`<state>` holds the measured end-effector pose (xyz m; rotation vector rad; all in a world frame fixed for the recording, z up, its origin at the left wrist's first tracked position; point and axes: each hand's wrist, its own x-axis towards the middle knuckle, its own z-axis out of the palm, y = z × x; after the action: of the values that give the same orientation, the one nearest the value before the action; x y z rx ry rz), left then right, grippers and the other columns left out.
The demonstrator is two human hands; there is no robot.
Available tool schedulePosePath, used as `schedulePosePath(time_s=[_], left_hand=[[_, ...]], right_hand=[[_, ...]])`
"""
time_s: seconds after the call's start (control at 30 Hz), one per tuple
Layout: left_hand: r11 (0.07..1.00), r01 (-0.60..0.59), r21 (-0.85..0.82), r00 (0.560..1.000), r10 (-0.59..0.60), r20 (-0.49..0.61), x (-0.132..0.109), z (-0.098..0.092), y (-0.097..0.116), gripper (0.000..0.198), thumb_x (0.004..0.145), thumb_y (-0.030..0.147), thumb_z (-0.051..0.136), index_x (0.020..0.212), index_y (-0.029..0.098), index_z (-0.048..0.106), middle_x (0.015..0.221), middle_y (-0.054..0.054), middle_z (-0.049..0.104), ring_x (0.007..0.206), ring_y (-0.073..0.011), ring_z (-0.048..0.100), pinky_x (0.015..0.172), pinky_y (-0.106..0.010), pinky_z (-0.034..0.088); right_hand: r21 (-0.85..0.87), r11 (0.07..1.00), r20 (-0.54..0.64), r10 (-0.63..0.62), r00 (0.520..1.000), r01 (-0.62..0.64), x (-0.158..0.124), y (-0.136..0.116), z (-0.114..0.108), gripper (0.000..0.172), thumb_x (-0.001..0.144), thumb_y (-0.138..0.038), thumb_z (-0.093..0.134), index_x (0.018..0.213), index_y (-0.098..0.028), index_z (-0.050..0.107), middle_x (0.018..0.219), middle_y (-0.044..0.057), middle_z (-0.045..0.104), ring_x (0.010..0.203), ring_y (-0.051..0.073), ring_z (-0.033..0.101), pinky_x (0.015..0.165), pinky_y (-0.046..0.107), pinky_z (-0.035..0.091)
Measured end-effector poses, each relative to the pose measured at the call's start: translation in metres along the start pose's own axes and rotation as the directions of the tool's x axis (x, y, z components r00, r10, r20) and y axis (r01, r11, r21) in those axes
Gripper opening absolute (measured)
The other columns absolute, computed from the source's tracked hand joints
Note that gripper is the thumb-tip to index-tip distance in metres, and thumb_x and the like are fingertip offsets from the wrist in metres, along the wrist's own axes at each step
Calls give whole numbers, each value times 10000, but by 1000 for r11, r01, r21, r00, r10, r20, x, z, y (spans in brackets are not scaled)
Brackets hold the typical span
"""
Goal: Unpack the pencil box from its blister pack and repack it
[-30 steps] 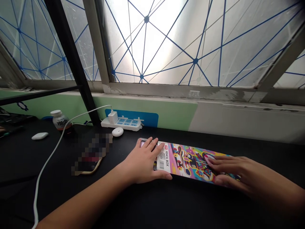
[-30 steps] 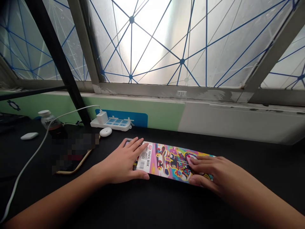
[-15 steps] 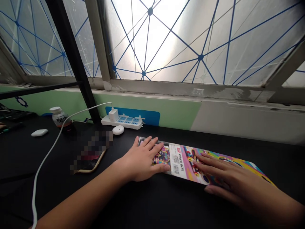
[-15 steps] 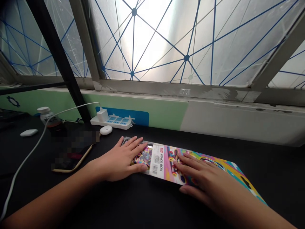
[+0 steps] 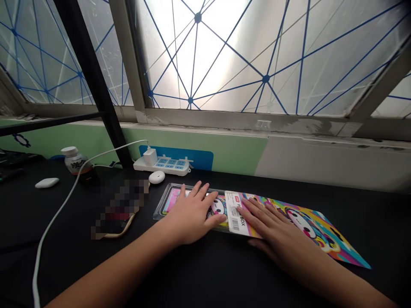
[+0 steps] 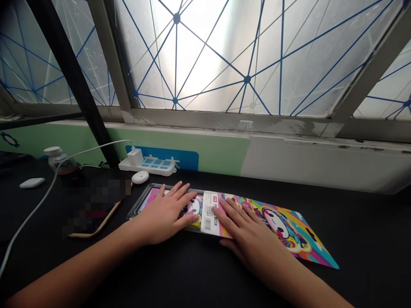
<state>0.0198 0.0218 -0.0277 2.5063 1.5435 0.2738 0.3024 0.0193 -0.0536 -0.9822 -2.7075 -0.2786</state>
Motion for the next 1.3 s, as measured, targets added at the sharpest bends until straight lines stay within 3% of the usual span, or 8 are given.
schedulePosePath(time_s=[0.23, 0.33, 0.43, 0.57, 0.67, 0.8, 1.0, 1.3], left_hand=[[998, 16, -62, 999, -13, 39, 4, -8, -25, 775, 911, 790, 316, 1525, 319, 366, 1643, -50, 270, 1523, -346, 157, 1190, -629, 114], [997, 54, -55, 999, -53, 6, 7, -8, -32, 750, 919, 773, 328, 1505, 309, 392, 1633, -68, 295, 1517, -350, 179, 1184, -637, 128], [994, 103, -29, 991, -105, -83, 9, -6, -35, 683, 934, 726, 376, 1429, 265, 471, 1636, -119, 273, 1517, -349, 180, 1175, -642, 155], [993, 120, 1, 977, -118, -175, 12, -2, -31, 527, 964, 621, 438, 1291, 226, 562, 1626, -148, 290, 1513, -350, 196, 1155, -657, 197], [995, 104, 3, 968, -101, -229, 11, 2, -23, 446, 1001, 528, 425, 1270, 209, 584, 1603, -149, 343, 1499, -342, 242, 1146, -652, 229], [1000, 15, -9, 959, -17, -282, 8, 7, -10, 395, 1023, 442, 417, 1264, 197, 612, 1546, -139, 439, 1430, -316, 379, 1134, -577, 314], [995, -78, -62, 942, 53, -330, 6, 9, 7, 318, 1020, 338, 442, 1234, 221, 646, 1405, -99, 589, 1304, -284, 508, 1115, -532, 342], [983, -97, -156, 944, 41, -328, 16, 8, 6, 243, 993, 244, 463, 1078, 236, 691, 1207, -35, 717, 1170, -234, 603, 1098, -447, 380]], right_hand=[[14, 999, 123, 31, 992, -33, -23, 36, -11, 792, 881, -71, 408, 1560, -433, 223, 1576, -6, 380, 1385, 302, 453, 1067, 536, 471], [18, 996, 70, 88, 994, -89, -32, 62, -24, 690, 904, -103, 403, 1510, -430, 374, 1501, -22, 504, 1303, 301, 558, 1020, 536, 515], [11, 996, -86, 93, 992, -93, -33, 71, -48, 624, 909, -135, 421, 1471, -403, 464, 1377, -25, 631, 1121, 295, 685, 887, 489, 594], [-33, 999, -220, -44, 975, 37, -25, 20, -73, 692, 904, -105, 428, 1523, -407, 365, 1375, -32, 629, 1091, 271, 700, 876, 469, 590], [-22, 979, -97, -204, 974, 203, -14, -47, -65, 655, 895, -63, 422, 1511, -285, 420, 1345, 23, 654, 1104, 237, 699, 879, 397, 594], [101, 943, 63, -323, 944, 316, 13, -108, -32, 490, 973, -261, 491, 1451, -154, 506, 1385, 143, 613, 1238, 313, 613, 968, 421, 548], [403, 914, 195, -135, 971, 47, 59, -106, -14, 537, 1009, -465, 474, 1463, -179, 485, 1490, 150, 512, 1417, 303, 405, 1188, 484, 293], [499, 866, 223, -101, 970, -25, 59, -105, -13, 623, 959, -577, 516, 1479, -234, 480, 1556, 129, 409, 1455, 338, 306, 1216, 514, 186]])
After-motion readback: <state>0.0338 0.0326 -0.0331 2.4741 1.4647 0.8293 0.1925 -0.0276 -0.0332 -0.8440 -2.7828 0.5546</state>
